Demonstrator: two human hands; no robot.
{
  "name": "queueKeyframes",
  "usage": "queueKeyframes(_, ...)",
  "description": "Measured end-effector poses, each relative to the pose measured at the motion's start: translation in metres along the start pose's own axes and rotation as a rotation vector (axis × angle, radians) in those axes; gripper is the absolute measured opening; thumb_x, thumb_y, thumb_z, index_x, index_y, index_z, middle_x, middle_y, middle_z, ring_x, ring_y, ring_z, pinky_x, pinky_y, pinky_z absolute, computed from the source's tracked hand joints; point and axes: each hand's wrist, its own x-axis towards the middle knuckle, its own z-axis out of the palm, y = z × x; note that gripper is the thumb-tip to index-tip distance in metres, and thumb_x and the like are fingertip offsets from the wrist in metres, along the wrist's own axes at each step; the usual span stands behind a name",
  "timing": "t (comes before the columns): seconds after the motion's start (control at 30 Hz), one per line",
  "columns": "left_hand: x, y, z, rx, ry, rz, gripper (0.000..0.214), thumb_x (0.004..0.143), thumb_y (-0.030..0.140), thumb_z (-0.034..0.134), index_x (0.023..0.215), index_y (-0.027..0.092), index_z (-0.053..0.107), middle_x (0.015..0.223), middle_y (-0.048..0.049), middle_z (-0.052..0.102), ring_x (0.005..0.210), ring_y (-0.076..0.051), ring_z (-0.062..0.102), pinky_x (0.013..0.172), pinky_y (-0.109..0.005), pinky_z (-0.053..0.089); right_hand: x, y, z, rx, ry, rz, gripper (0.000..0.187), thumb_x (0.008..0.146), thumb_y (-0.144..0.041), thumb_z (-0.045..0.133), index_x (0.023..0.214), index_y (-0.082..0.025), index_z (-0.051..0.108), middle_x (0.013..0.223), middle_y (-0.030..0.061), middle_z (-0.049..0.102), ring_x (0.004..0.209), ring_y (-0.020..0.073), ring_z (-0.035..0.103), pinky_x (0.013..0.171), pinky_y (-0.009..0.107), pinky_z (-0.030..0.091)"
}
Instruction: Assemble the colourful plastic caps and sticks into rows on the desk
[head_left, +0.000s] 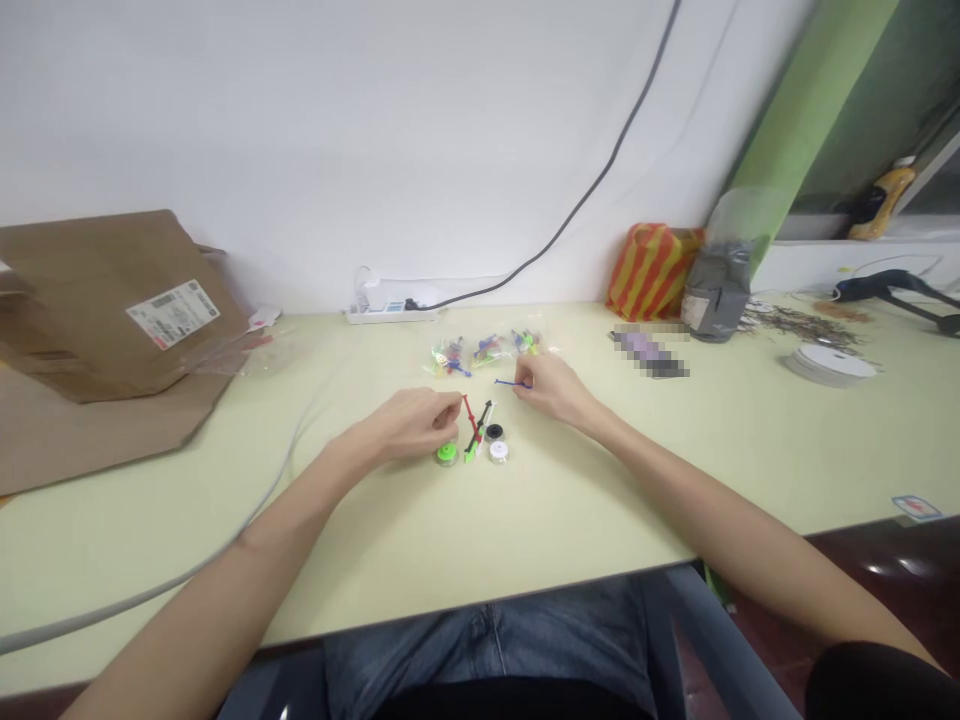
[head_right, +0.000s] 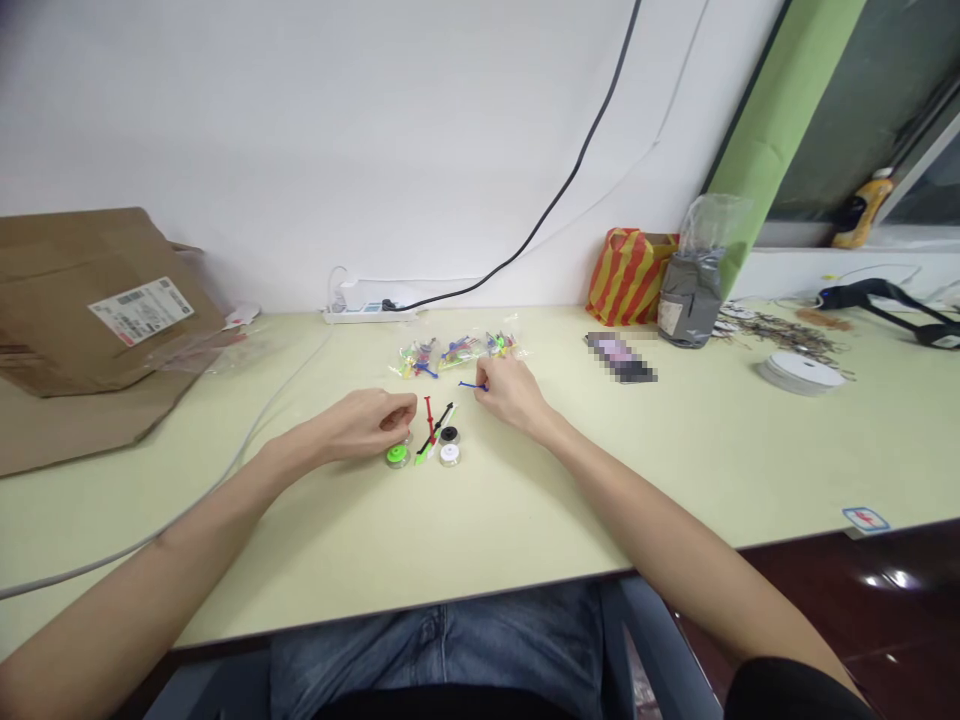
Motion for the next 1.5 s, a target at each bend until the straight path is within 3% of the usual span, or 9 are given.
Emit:
queueKeyframes(0.13,0.0,-0.004,0.002,0.05,0.0,0.011,0.013,0.085,0.024,0.048,0.072,0.023,0.046,0.058,0.0015,0.055,0.05,-0.016,0.046,0.053,-0.03,0.024,-0.002,0.004,0.0,-0.075,-0.047,0.048,0.015,0.075,-0.009,0.061,0.068,-0.02,0.054,0.074,0.0047,0.066,0.076,0.0211,0.055,0.064,0.03,0.032)
queueKeyframes(0.27,-0.001,-0.007,0.002,0.088,0.051,0.012,0.021,0.093,0.028,0.043,0.074,0.023,0.049,0.061,-0.0006,0.055,0.053,-0.017,0.047,0.054,-0.03,0.024,-0.003,0.005,0.0,-0.18,-0.017,0.046,0.011,0.076,-0.01,0.061,0.078,-0.02,0.058,0.081,0.0088,0.066,0.088,0.0275,0.053,0.068,0.033,0.034)
queueKeyframes(0.43,0.001,-0.009,0.002,0.048,0.077,0.012,0.026,0.097,0.035,0.044,0.077,0.022,0.054,0.074,-0.0034,0.063,0.065,-0.019,0.057,0.059,-0.029,0.03,-0.001,0.0,0.003,-0.136,0.055,-0.109,0.019,0.081,-0.007,0.056,0.093,-0.019,0.064,0.098,0.0115,0.063,0.099,0.0293,0.049,0.082,0.04,0.038)
queueKeyframes(0.6,0.003,-0.017,0.003,0.12,0.078,-0.043,0.026,0.092,0.046,0.055,0.082,0.022,0.06,0.077,-0.0041,0.067,0.072,-0.021,0.062,0.061,-0.029,0.031,-0.002,-0.01,0.011,-0.019,0.004,-0.29,0.019,0.092,-0.014,0.055,0.094,-0.021,0.072,0.102,0.0093,0.062,0.102,0.0267,0.048,0.09,0.042,0.037)
queueKeyframes(0.8,0.002,-0.014,0.003,0.149,0.11,-0.026,0.022,0.094,0.037,0.052,0.079,0.022,0.055,0.077,-0.0034,0.063,0.069,-0.02,0.059,0.058,-0.03,0.029,-0.003,-0.023,0.025,0.11,-0.072,-0.397,0.015,0.095,-0.029,0.062,0.099,-0.026,0.077,0.102,0.0076,0.062,0.102,0.0239,0.05,0.09,0.039,0.038)
queueKeyframes(0.97,0.003,-0.009,0.0,0.263,0.204,-0.071,0.005,0.091,0.024,0.05,0.087,0.022,0.051,0.088,-0.0046,0.064,0.072,-0.02,0.06,0.056,-0.031,0.027,0.002,-0.028,0.033,0.137,-0.102,-0.393,0.011,0.091,-0.03,0.068,0.091,-0.025,0.078,0.101,0.0073,0.062,0.102,0.0241,0.051,0.088,0.038,0.038)
queueKeyframes(1.1,0.005,-0.009,0.002,0.264,0.232,-0.157,0.005,0.094,0.024,0.047,0.096,0.023,0.052,0.08,-0.0032,0.067,0.064,-0.021,0.061,0.055,-0.03,0.026,0.007,-0.027,0.039,0.16,-0.117,-0.365,0.007,0.089,-0.024,0.07,0.086,-0.022,0.076,0.1,0.007,0.064,0.1,0.0234,0.051,0.089,0.038,0.039)
queueKeyframes(1.3,0.006,-0.006,0.01,0.152,0.33,-0.182,0.03,0.099,0.035,0.043,0.126,0.023,0.051,0.082,-0.0024,0.073,0.066,-0.022,0.066,0.059,-0.028,0.034,0.007,-0.03,0.033,0.275,0.053,-0.341,0.009,0.091,-0.018,0.065,0.083,-0.019,0.069,0.097,0.0071,0.062,0.098,0.0219,0.052,0.09,0.037,0.04)
queueKeyframes(1.5,0.007,-0.004,0.013,-0.048,0.431,-0.13,0.032,0.098,0.047,0.048,0.114,0.024,0.065,0.092,-0.0021,0.075,0.074,-0.019,0.069,0.069,-0.029,0.045,-0.005,-0.043,0.011,0.538,0.185,-0.329,0.013,0.098,-0.021,0.049,0.086,-0.022,0.054,0.092,0.0049,0.065,0.094,0.0206,0.058,0.089,0.036,0.043)
